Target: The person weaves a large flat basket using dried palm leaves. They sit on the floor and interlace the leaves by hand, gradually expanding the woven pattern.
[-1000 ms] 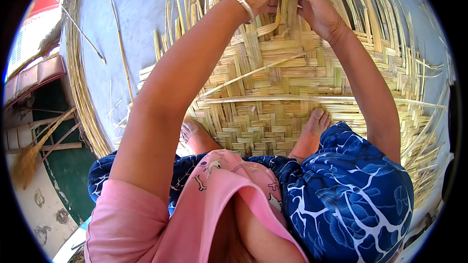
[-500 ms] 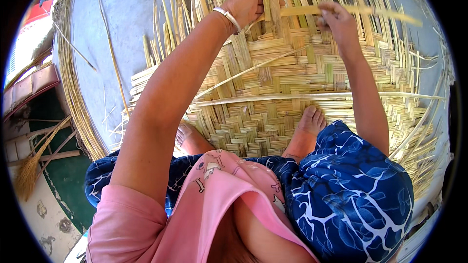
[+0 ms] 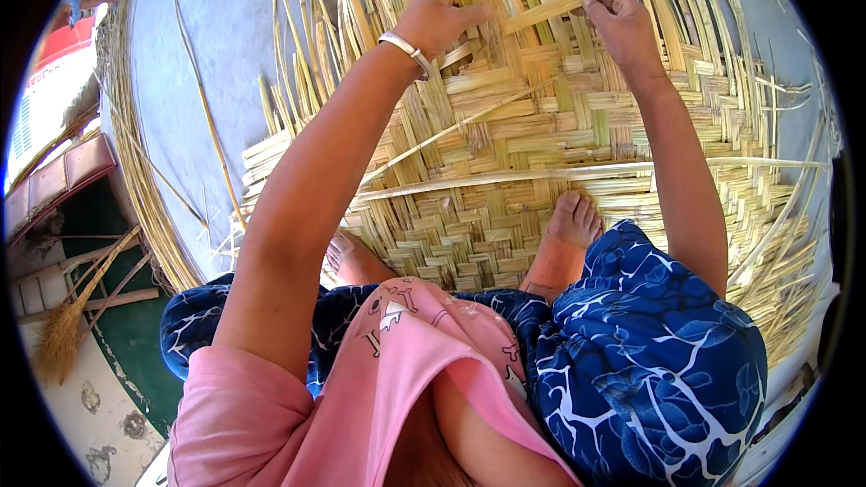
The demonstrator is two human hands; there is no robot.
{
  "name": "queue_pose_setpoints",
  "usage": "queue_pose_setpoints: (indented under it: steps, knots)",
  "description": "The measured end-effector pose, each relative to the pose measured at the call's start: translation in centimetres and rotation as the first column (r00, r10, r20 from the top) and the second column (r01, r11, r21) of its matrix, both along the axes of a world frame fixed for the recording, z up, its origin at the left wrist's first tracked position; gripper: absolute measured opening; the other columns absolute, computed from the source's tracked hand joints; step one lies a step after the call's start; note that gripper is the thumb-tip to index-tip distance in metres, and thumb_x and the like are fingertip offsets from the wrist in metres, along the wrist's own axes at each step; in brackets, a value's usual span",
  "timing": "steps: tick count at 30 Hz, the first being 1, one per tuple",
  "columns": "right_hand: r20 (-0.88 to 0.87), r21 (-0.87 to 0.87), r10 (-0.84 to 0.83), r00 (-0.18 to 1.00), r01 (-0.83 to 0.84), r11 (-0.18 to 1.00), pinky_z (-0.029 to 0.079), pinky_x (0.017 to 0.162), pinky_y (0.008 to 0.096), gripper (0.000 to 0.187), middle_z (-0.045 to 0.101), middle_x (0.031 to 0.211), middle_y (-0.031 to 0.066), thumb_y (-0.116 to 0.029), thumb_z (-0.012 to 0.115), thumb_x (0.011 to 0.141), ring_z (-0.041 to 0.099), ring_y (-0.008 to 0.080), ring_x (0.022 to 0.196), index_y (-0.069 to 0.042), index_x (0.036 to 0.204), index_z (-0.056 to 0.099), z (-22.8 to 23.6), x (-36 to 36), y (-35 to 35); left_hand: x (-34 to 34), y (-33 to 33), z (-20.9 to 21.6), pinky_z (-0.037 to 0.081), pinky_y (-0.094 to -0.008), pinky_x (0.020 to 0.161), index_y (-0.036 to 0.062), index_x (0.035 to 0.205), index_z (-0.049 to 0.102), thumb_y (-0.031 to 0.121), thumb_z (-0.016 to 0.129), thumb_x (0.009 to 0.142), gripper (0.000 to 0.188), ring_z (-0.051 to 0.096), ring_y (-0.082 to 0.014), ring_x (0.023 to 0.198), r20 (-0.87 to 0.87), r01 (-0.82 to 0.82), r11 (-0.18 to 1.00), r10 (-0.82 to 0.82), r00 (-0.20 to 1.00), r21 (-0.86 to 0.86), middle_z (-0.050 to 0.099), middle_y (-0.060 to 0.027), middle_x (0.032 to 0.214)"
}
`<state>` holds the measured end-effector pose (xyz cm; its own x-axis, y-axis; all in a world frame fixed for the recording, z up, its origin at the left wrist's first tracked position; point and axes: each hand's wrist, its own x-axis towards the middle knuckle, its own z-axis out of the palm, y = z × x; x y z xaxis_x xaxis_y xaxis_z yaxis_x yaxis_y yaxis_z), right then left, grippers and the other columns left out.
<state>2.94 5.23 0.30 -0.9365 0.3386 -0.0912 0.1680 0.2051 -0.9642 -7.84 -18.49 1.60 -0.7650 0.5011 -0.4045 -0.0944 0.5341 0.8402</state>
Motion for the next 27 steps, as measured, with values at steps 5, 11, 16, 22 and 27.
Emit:
queue_pose_setpoints:
  steps: [5, 11, 16, 22, 27]
  knots:
    - [0.297, -0.197, -0.129, 0.946, 0.193, 0.961, 0.051, 0.073, 0.0244, 0.022, 0.067, 0.098, 0.0066, -0.005, 0.051, 0.091, 0.065, 0.0108, 0.084, -0.001, 0.109, 0.063, 0.2, 4.5, -1.3, 0.3, 0.3, -0.4, 0.05, -0.0247, 0.062, 0.0004, 0.091, 0.067, 0.03, 0.072, 0.082, 0.031, 0.058, -0.0096, 0.068, 0.08, -0.03, 0.992, 0.04, 0.996, -0.125, 0.063, -0.0009, 0.078]
    - [0.248, -0.321, -0.146, 0.958, 0.224, 0.92, 0.051, 0.068, 0.0238, 0.023, 0.066, 0.095, 0.0044, -0.005, 0.047, 0.093, 0.065, 0.0107, 0.078, -0.004, 0.109, 0.063, -1.3, 6.2, -1.8, 1.0, 1.9, 1.8, 0.052, -0.0267, 0.066, -0.0032, 0.089, 0.065, 0.03, 0.071, 0.083, 0.034, 0.061, -0.0135, 0.07, -0.078, 0.005, 0.906, -0.042, 0.996, -0.422, 0.063, -0.0052, 0.077]
    - [0.176, -0.305, -0.135, 0.975, 0.184, 0.934, 0.05, 0.07, 0.0231, 0.024, 0.065, 0.1, 0.0036, -0.009, 0.047, 0.093, 0.065, 0.0106, 0.084, -0.004, 0.112, 0.061, -0.2, 3.4, -0.7, 1.4, -0.2, 0.9, 0.053, -0.0277, 0.068, -0.0029, 0.094, 0.064, 0.028, 0.07, 0.084, 0.033, 0.061, -0.0129, 0.073, -0.04, 0.032, 0.976, -0.041, 0.998, -0.215, 0.063, -0.0054, 0.079]
    - [0.045, -0.442, -0.027, 0.999, 0.044, 0.896, 0.05, 0.073, 0.0234, 0.024, 0.064, 0.097, 0.0025, -0.011, 0.047, 0.094, 0.064, 0.0103, 0.085, -0.004, 0.113, 0.06, 0.9, 3.5, -1.0, 1.3, -0.8, -0.2, 0.055, -0.0256, 0.061, -0.0027, 0.087, 0.06, 0.022, 0.072, 0.082, 0.028, 0.06, -0.0128, 0.066, 0.213, -0.132, 0.984, 0.155, 0.965, -0.117, 0.06, -0.005, 0.077]
    - [0.177, -0.545, -0.142, 0.974, 0.217, 0.81, 0.051, 0.075, 0.0237, 0.025, 0.063, 0.097, 0.0037, -0.009, 0.046, 0.094, 0.065, 0.0124, 0.086, -0.002, 0.114, 0.058, -1.3, 6.5, -1.2, 1.9, 0.8, 0.4, 0.055, -0.0265, 0.066, -0.0017, 0.095, 0.062, 0.022, 0.073, 0.082, 0.029, 0.061, -0.013, 0.074, 0.209, -0.071, 0.974, 0.118, 0.971, -0.216, 0.062, -0.0049, 0.086]
